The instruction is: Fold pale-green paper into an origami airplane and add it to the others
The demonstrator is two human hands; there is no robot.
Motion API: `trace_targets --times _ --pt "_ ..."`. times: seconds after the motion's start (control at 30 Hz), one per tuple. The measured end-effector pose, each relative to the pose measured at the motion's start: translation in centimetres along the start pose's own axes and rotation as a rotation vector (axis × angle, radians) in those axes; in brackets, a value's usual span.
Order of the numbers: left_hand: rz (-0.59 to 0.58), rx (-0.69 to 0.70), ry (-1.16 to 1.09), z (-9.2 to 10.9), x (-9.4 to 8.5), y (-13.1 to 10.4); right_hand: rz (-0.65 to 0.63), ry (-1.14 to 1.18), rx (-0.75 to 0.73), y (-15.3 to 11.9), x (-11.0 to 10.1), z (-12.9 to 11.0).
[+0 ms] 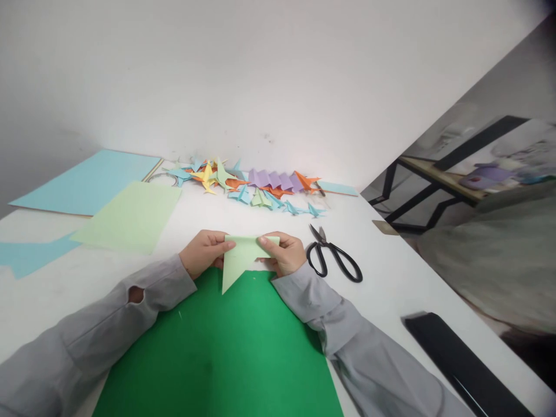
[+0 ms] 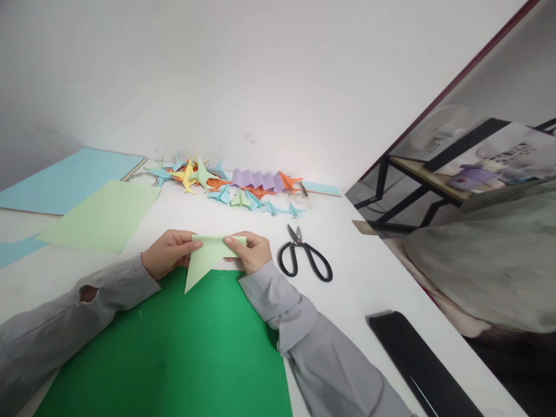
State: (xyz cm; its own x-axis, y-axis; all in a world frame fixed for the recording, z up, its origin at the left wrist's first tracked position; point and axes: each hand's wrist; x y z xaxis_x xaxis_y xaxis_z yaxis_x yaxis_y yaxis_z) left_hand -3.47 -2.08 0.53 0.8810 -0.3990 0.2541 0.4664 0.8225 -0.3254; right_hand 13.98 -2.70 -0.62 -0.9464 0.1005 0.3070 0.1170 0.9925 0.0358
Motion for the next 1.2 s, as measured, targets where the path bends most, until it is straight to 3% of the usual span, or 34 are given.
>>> trace_targets --times 1.2 --pt "0.073 -0.015 0.06 0.24 0.35 -0.1 -0.042 -0.011 -0.03 0.28 -0.06 0.41"
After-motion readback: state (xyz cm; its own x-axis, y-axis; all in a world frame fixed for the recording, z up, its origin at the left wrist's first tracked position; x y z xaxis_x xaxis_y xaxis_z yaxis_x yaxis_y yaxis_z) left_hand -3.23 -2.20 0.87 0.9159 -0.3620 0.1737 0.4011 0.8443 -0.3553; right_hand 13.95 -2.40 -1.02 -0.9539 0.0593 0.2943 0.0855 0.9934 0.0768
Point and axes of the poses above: each hand's wrist, its own y-axis towards the middle knuckle, its own x-axis out of the palm, z = x × y, and after that the axes turned 6 degrees about -x, right-handed
